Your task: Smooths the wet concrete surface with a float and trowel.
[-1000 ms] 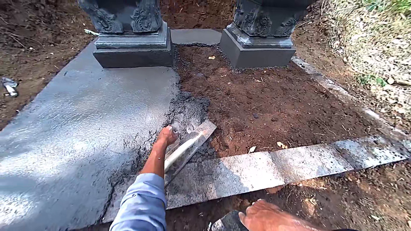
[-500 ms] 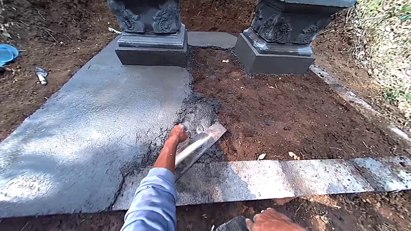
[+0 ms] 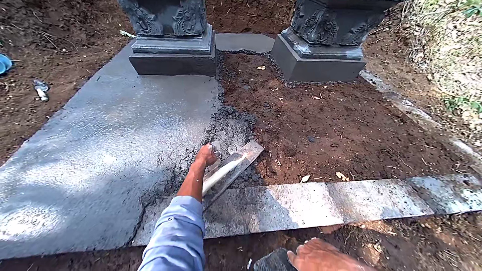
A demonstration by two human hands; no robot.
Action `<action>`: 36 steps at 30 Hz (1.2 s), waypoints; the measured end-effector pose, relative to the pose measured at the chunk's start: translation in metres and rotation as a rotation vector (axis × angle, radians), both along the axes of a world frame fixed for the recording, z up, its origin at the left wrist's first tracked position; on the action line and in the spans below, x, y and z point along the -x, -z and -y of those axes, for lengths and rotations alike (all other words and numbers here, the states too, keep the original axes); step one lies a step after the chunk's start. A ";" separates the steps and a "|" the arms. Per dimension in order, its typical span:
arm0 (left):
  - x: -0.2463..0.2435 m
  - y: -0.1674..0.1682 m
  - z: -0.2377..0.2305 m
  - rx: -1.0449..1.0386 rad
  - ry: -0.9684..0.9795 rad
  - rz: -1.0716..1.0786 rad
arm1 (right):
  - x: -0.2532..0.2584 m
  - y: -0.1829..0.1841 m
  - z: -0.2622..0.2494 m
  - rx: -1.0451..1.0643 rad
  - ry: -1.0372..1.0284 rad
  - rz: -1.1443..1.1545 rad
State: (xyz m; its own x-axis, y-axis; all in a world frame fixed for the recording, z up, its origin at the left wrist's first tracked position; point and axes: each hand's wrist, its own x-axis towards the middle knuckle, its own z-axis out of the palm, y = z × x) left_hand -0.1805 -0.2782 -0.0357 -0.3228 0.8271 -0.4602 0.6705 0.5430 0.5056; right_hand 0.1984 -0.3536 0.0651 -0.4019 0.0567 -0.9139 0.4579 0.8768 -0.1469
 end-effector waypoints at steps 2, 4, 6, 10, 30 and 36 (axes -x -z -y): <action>0.001 0.002 0.000 -0.002 -0.004 -0.001 | 0.000 0.001 0.000 -0.001 -0.004 0.006; 0.001 0.002 0.001 0.007 -0.004 -0.005 | 0.000 0.002 0.000 -0.004 0.000 0.015; 0.001 0.002 0.000 0.015 -0.010 -0.004 | 0.001 0.002 0.000 -0.003 0.009 0.026; 0.000 0.000 0.000 0.018 -0.026 0.002 | 0.002 0.001 0.000 -0.010 0.016 0.026; 0.001 0.000 -0.001 0.006 -0.030 0.000 | -0.003 0.000 -0.003 0.017 0.006 -0.049; 0.001 -0.001 -0.002 0.014 -0.024 0.003 | -0.001 -0.001 -0.002 0.004 0.006 -0.014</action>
